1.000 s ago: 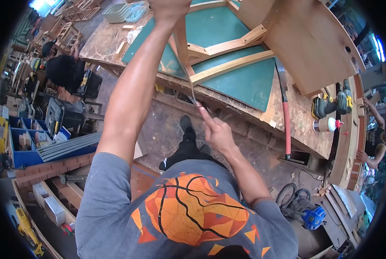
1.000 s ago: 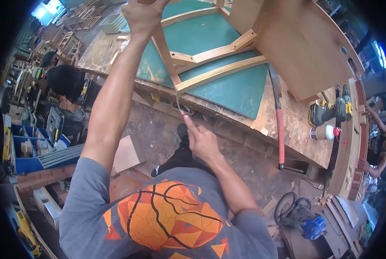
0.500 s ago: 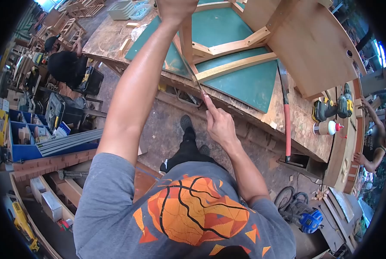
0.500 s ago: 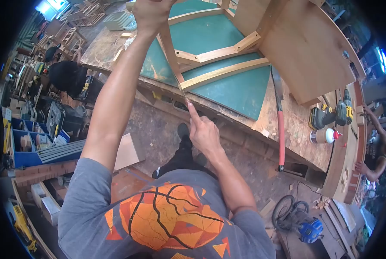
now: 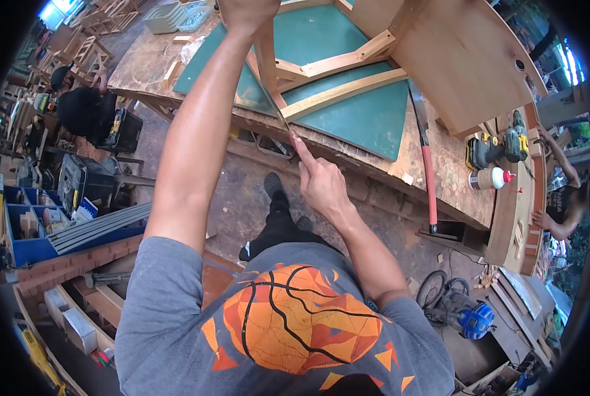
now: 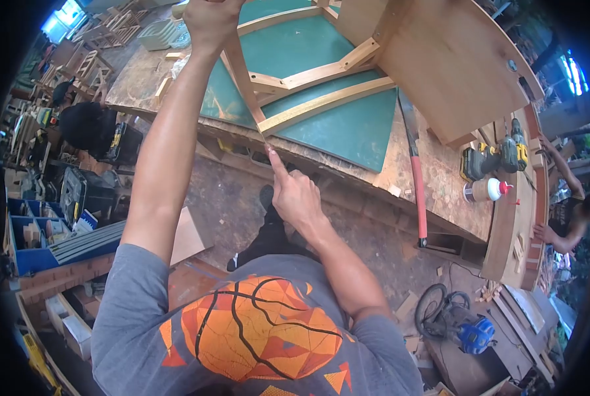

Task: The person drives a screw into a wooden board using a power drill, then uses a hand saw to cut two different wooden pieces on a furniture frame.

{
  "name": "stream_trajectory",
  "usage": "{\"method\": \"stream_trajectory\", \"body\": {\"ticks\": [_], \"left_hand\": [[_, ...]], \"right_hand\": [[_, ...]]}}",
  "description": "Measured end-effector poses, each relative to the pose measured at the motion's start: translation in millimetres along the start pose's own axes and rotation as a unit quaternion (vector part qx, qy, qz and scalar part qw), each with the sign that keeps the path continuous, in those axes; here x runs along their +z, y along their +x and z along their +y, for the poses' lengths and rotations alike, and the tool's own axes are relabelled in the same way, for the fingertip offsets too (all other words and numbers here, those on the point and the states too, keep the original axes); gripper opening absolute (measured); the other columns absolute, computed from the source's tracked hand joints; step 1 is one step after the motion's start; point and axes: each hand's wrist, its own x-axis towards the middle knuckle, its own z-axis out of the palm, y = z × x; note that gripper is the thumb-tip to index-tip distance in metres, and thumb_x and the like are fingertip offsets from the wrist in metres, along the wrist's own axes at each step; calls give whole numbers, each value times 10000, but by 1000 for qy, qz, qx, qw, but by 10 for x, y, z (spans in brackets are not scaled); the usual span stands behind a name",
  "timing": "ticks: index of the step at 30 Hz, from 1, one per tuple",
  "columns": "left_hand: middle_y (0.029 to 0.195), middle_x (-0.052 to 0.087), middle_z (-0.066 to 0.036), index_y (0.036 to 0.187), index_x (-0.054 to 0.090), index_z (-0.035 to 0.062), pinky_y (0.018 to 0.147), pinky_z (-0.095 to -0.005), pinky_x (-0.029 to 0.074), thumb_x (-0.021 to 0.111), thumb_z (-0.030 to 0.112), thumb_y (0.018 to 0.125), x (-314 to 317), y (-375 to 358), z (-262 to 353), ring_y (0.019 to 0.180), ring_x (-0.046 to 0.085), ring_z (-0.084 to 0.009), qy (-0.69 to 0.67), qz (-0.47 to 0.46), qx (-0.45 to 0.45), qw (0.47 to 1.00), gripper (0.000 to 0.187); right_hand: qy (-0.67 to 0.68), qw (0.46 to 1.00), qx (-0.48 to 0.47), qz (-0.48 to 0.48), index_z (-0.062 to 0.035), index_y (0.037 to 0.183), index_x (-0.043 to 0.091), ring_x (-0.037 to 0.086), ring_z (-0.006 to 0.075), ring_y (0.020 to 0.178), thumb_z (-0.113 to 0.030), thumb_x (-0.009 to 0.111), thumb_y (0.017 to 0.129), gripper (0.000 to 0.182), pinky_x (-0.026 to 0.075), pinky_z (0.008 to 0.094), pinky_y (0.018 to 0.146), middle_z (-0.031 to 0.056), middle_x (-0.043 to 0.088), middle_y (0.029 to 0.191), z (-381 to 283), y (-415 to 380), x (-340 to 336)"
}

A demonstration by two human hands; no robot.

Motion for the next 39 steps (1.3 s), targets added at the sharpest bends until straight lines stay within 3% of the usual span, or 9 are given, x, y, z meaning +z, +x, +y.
{"method": "stream_trajectory", "body": {"ticks": [5, 10, 16, 18, 20, 26, 30, 35, 39], "left_hand": [[1037, 786, -175, 1201, 712, 21, 853, -406, 593, 906, 360, 854, -10, -1, 73, 1008, 772, -303, -47, 14, -4, 999, 522], [1044, 788, -170, 1206, 714, 36, 852, -407, 596, 908, 361, 850, -7, -14, 64, 1006, 773, -300, -52, 16, 8, 998, 520], [1029, 790, -175, 1189, 712, 32, 828, -414, 603, 903, 384, 853, 16, -33, 24, 981, 779, -312, -30, 30, 12, 999, 523], [1028, 789, -176, 1177, 715, 28, 826, -415, 604, 907, 385, 850, 15, -47, 99, 980, 779, -313, -44, 27, -26, 998, 522], [1028, 789, -176, 1172, 716, 27, 825, -414, 604, 910, 384, 847, 23, -36, 75, 973, 779, -314, -55, 35, 10, 998, 520], [1019, 788, -173, 1170, 721, 24, 819, -413, 600, 916, 368, 843, 33, -18, 10, 956, 776, -320, -40, 40, 11, 998, 513], [996, 785, -174, 1148, 724, 20, 808, -421, 597, 912, 363, 844, 11, -39, 86, 945, 775, -327, -47, 32, 0, 998, 496], [982, 784, -174, 1159, 725, 26, 809, -428, 597, 910, 372, 841, 36, -26, 52, 941, 774, -336, -24, 44, 15, 999, 505], [997, 783, -179, 1169, 726, 28, 819, -428, 598, 917, 369, 833, 15, -41, 43, 948, 774, -334, -29, 44, 13, 999, 516]], "right_hand": [[-31, 999, 16, -20, -263, 1629, 443, 707, 467, 775, -124, 602, 1000, 664, 567, 585, 747, 278, 693, 808, -103, 107, -84], [-85, 994, 38, -56, -276, 1671, 354, 718, 515, 798, -138, 559, 1001, 715, 582, 614, 726, 299, 699, 857, -156, 157, -56], [-58, 997, 23, -49, -269, 1675, 342, 719, 512, 801, -113, 566, 972, 754, 581, 613, 754, 298, 702, 865, -143, -52, -133], [-67, 995, 39, -56, -271, 1674, 342, 721, 509, 802, -106, 573, 968, 761, 581, 612, 752, 297, 703, 863, -104, 245, 77], [-80, 994, 44, -62, -272, 1674, 343, 722, 505, 802, -98, 580, 964, 768, 581, 610, 750, 295, 704, 862, -102, 367, 91], [-27, 999, 30, -34, -252, 1661, 378, 719, 505, 808, -76, 592, 960, 753, 574, 626, 764, 295, 703, 834, -31, -179, -49], [-39, 995, 71, -60, -239, 1652, 392, 719, 509, 832, -68, 570, 976, 720, 572, 622, 784, 298, 705, 831, -184, 432, 73], [-19, 998, 46, -44, -241, 1650, 381, 713, 513, 811, -64, 562, 983, 713, 567, 619, 776, 304, 716, 873, -147, -199, -127], [-26, 999, 31, -28, -242, 1645, 391, 716, 502, 806, -100, 554, 999, 681, 573, 605, 754, 285, 727, 880, -106, 204, 68]]}}
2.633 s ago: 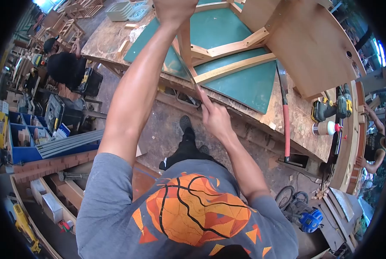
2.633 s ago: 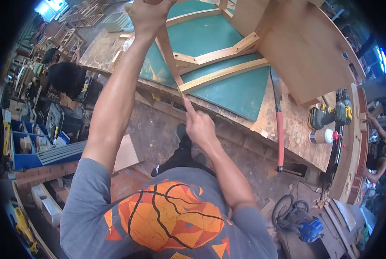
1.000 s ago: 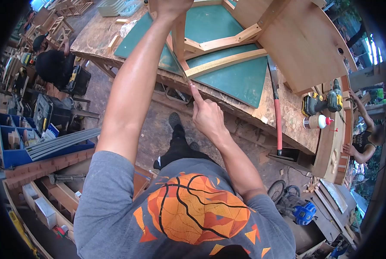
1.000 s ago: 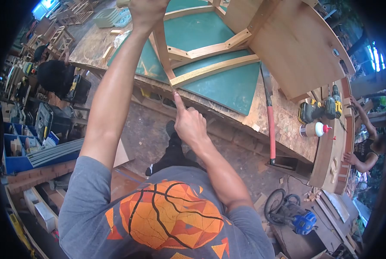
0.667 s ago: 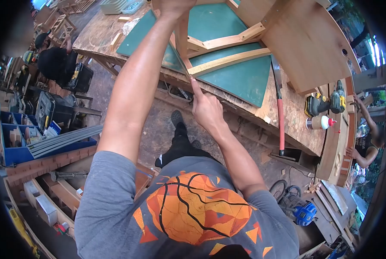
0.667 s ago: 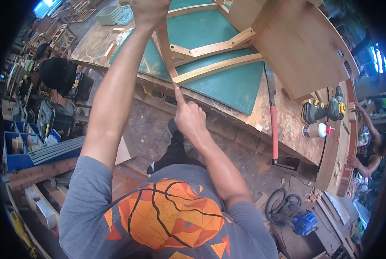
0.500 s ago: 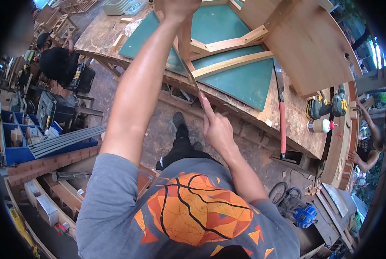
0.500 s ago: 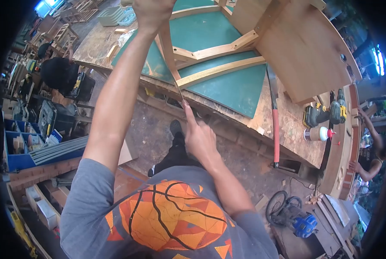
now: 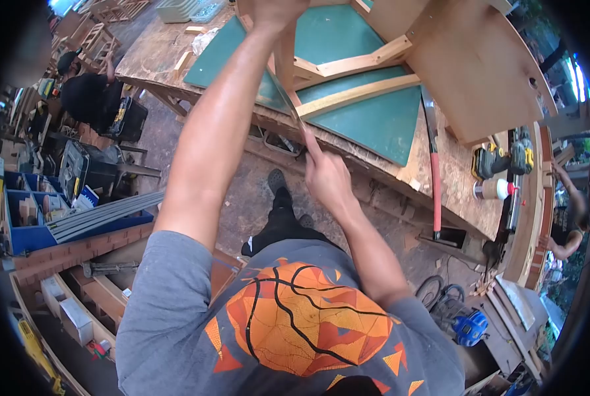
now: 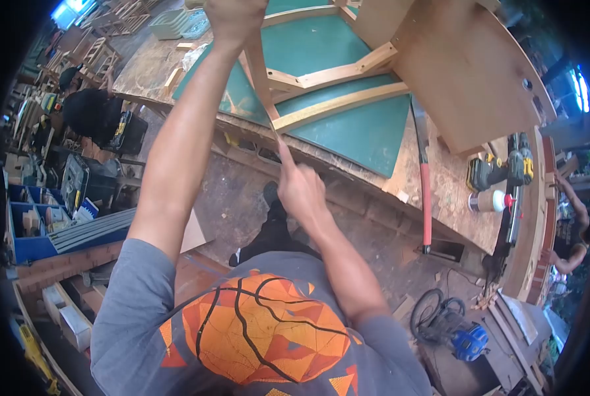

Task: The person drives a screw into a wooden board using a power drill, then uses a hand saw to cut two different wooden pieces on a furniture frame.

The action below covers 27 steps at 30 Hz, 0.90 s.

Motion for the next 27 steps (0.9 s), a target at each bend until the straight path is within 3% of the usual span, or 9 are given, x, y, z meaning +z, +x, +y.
{"method": "stream_trajectory", "body": {"ticks": [1, 6, 12, 17, 21, 23, 27], "left_hand": [[997, 783, -179, 1169, 726, 28, 819, -428, 598, 917, 369, 833, -3, -36, 13, 948, 774, -334, -5, -3, -2, 1000, 516], [994, 786, -173, 1157, 727, 23, 824, -425, 595, 931, 360, 823, 12, 17, -50, 955, 776, -320, -18, -2, 13, 1000, 517], [984, 789, -173, 1128, 740, 15, 804, -417, 599, 918, 360, 843, 15, 58, -99, 936, 780, -323, 21, -11, 16, 1000, 482], [980, 790, -186, 1121, 739, 10, 793, -417, 601, 921, 378, 833, 69, 48, -71, 932, 781, -336, -30, -4, 14, 999, 502], [987, 787, -191, 1135, 729, 14, 805, -433, 603, 924, 403, 824, 24, 49, -67, 940, 778, -342, -11, -5, -10, 1000, 535], [990, 786, -185, 1135, 723, 19, 810, -444, 600, 923, 398, 825, 50, 47, -128, 941, 776, -342, 12, 1, 5, 1000, 529], [989, 783, -185, 1118, 722, 27, 807, -447, 598, 921, 405, 826, 18, 47, -93, 943, 774, -349, 6, -3, 16, 1000, 517]], "right_hand": [[1, 999, 35, -31, -238, 1639, 401, 720, 499, 836, -114, 550, 1004, 664, 576, 601, 754, 284, 726, 884, -69, 181, -2], [7, 1000, -5, -6, -268, 1665, 363, 721, 498, 811, -105, 585, 989, 730, 576, 610, 746, 294, 714, 878, 98, -452, -88], [-19, 1000, 0, 12, -310, 1672, 347, 707, 475, 737, -124, 611, 984, 760, 586, 587, 700, 265, 682, 837, 173, -473, 33], [-30, 999, 10, -2, -334, 1663, 363, 710, 477, 746, -121, 617, 974, 765, 581, 593, 696, 254, 681, 847, 136, -591, -22], [-16, 999, -30, 18, -308, 1650, 394, 711, 492, 771, -142, 574, 1007, 688, 578, 599, 711, 271, 690, 836, 111, -220, 12], [-46, 999, 13, -13, -299, 1644, 408, 717, 490, 794, -154, 564, 1015, 663, 581, 595, 716, 288, 700, 853, 0, -2, 1], [-30, 999, 6, -13, -287, 1638, 420, 725, 489, 811, -152, 562, 1015, 653, 583, 601, 740, 295, 706, 847, -7, -226, -112]]}}
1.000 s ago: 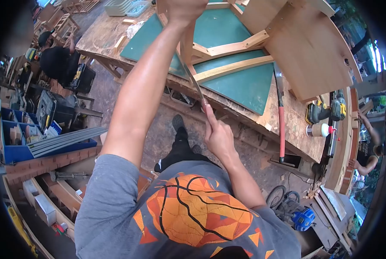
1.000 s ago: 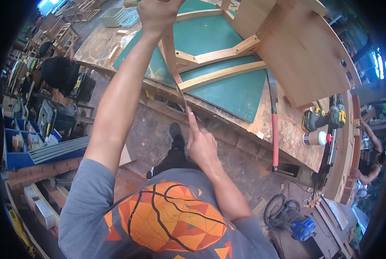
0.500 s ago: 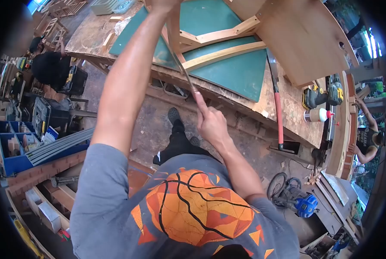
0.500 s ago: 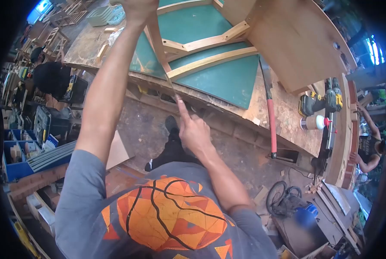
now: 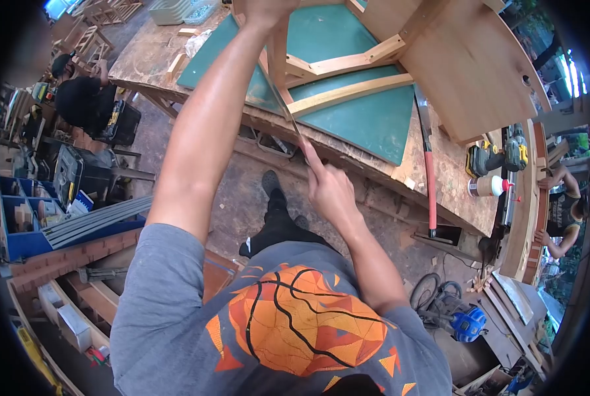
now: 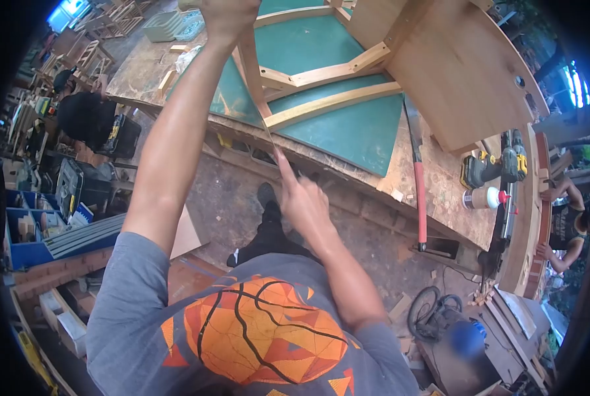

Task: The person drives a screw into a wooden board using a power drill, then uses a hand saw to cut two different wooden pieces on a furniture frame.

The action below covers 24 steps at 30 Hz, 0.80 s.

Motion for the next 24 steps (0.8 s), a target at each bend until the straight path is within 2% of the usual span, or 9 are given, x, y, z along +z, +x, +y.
{"method": "stream_trajectory", "body": {"ticks": [2, 3, 7, 13, 17, 20, 22, 24], "left_hand": [[991, 783, -187, 1114, 721, 29, 807, -446, 598, 922, 409, 825, 16, 17, 26, 946, 773, -353, -14, 4, -18, 1000, 518], [986, 782, -186, 1115, 720, 30, 805, -447, 597, 921, 412, 825, 18, 1, 31, 943, 773, -353, -11, 3, -33, 999, 520], [968, 781, -184, 1109, 721, 29, 801, -451, 596, 917, 429, 825, -16, -12, 34, 936, 775, -346, 13, -14, -62, 998, 528], [976, 784, -193, 1120, 730, 21, 803, -452, 597, 919, 443, 821, -7, -12, 14, 937, 775, -347, 22, -8, -65, 998, 550], [965, 785, -192, 1108, 731, 9, 800, -448, 597, 923, 448, 816, 26, -28, 14, 926, 776, -345, -8, -8, -69, 998, 561], [952, 784, -184, 1078, 732, 6, 797, -444, 597, 927, 460, 809, 23, 2, -12, 916, 775, -338, -28, 6, -25, 999, 563], [945, 779, -185, 1072, 731, 10, 795, -444, 596, 931, 464, 803, 6, 2, -18, 910, 773, -340, 5, -10, -69, 998, 564], [952, 778, -190, 1076, 730, 10, 794, -446, 595, 930, 460, 804, 2, -21, -12, 914, 772, -342, 23, -6, -73, 997, 562]], "right_hand": [[5, 1000, 13, -21, -262, 1635, 428, 726, 497, 816, -142, 553, 1014, 645, 579, 614, 774, 301, 706, 828, 21, -135, -79], [15, 1000, -21, 9, -241, 1637, 423, 722, 503, 804, -126, 549, 1007, 652, 574, 625, 780, 300, 703, 814, 23, -41, -89], [0, 1000, -6, -2, -258, 1608, 461, 699, 505, 799, -121, 594, 1004, 633, 555, 607, 761, 292, 708, 837, -73, 655, 85], [3, 1000, -3, 11, -228, 1579, 489, 694, 503, 786, -118, 592, 1005, 594, 552, 608, 751, 285, 714, 837, 2, 22, 19], [8, 1000, -8, 9, -239, 1584, 485, 698, 495, 766, -135, 589, 1013, 590, 549, 610, 729, 277, 724, 847, -67, 666, 100], [-19, 1000, 12, -11, -248, 1591, 479, 702, 488, 781, -138, 578, 1019, 591, 553, 607, 733, 276, 719, 839, -77, 502, 40], [-19, 1000, -1, -6, -266, 1604, 461, 705, 485, 801, -131, 578, 1016, 615, 564, 599, 750, 272, 714, 833, -47, 237, -62], [-16, 999, 10, -32, -261, 1651, 396, 718, 511, 794, -107, 607, 938, 760, 578, 618, 764, 304, 715, 892, -11, 51, -54]]}}
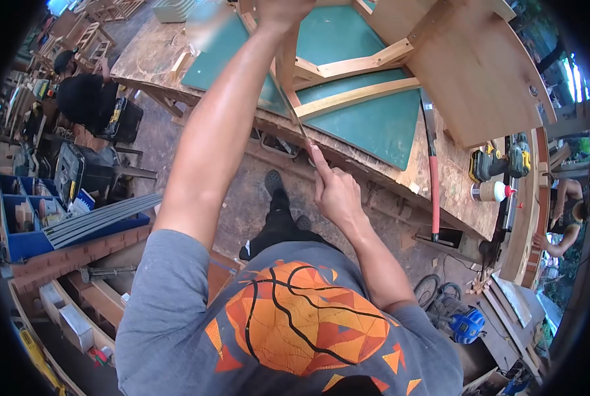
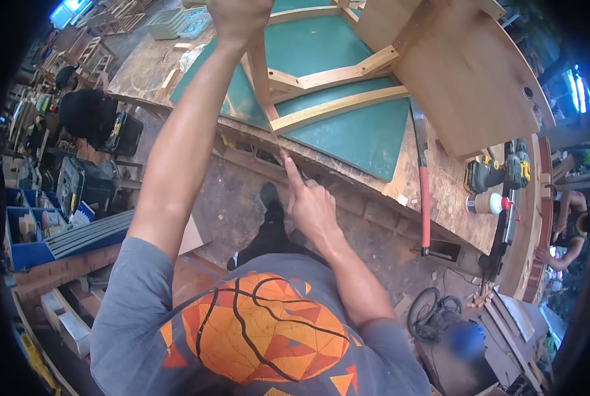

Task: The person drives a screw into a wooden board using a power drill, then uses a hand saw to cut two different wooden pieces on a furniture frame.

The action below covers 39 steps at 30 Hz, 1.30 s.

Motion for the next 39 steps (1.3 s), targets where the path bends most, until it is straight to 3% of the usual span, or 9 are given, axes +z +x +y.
{"method": "stream_trajectory", "body": {"ticks": [4, 8, 10, 12, 15, 21, 25, 28, 39], "left_hand": [[957, 775, -209, 1087, 728, 14, 791, -457, 595, 925, 455, 810, 29, 10, -3, 922, 773, -353, -26, 3, 18, 999, 557], [954, 781, -190, 1102, 728, 27, 794, -458, 597, 919, 485, 813, -24, -12, -8, 921, 774, -352, -5, 7, 44, 999, 575], [1107, 764, -224, 1149, 683, -76, 897, -395, 597, 912, 450, 835, -48, 1, 75, 1046, 757, -284, 10, -64, -2, 998, 654], [886, 772, -194, 1045, 665, -29, 709, -434, 606, 940, 451, 778, 98, 6, -112, 790, 768, -368, 17, 13, 34, 999, 615], [883, 771, -186, 1046, 665, -28, 714, -430, 602, 942, 458, 775, 13, -3, 8, 798, 771, -341, -35, -17, -16, 999, 622], [886, 753, -161, 1047, 662, 7, 760, -394, 586, 902, 377, 826, -80, -175, -111, 823, 759, -278, -76, -80, -73, 991, 493], [856, 737, -145, 1028, 655, 27, 752, -395, 576, 859, 314, 853, -50, -466, -447, 811, 748, -273, -58, -105, -89, 989, 393], [801, 694, -79, 1020, 660, 13, 683, -348, 532, 821, 244, 903, 20, -573, -474, 734, 654, -161, -62, -52, -70, 994, 305], [858, 744, -181, 1001, 663, 43, 766, -433, 574, 749, 223, 835, 33, -454, -606, 846, 757, -349, 15, -36, -39, 998, 260]], "right_hand": [[17, 1000, -5, 11, -255, 1650, 394, 713, 520, 809, -132, 603, 968, 723, 572, 616, 767, 291, 714, 881, -17, 494, 145], [17, 998, -23, 59, -279, 1626, 435, 686, 497, 791, -143, 615, 1012, 654, 546, 593, 735, 264, 701, 843, 11, 42, 92], [26, 996, -32, 80, -275, 1628, 438, 698, 443, 767, -83, 627, 992, 691, 563, 574, 719, 231, 694, 821, 179, -159, 211], [23, 996, -42, 70, -255, 1623, 445, 701, 454, 774, -113, 635, 986, 680, 561, 586, 731, 248, 701, 843, 165, -61, 208], [27, 996, -40, 71, -335, 1659, 363, 704, 503, 819, -124, 616, 979, 756, 569, 617, 750, 276, 695, 855, 160, 303, 250], [183, 975, -73, 105, -218, 1584, 510, 689, 489, 942, -138, 593, 1013, 583, 531, 573, 890, 295, 685, 953, 261, 271, 345], [161, 976, -64, 127, -230, 1573, 526, 694, 497, 883, -152, 611, 1016, 569, 556, 569, 836, 272, 690, 884, 225, 353, 445], [120, 986, -29, 114, -243, 1571, 530, 700, 500, 833, -163, 620, 1015, 569, 566, 583, 800, 275, 692, 849, 166, 145, 386], [61, 996, -10, 61, -263, 1650, 405, 736, 438, 800, -188, 618, 1035, 655, 590, 541, 771, 248, 724, 842, 52, -160, 263]]}}
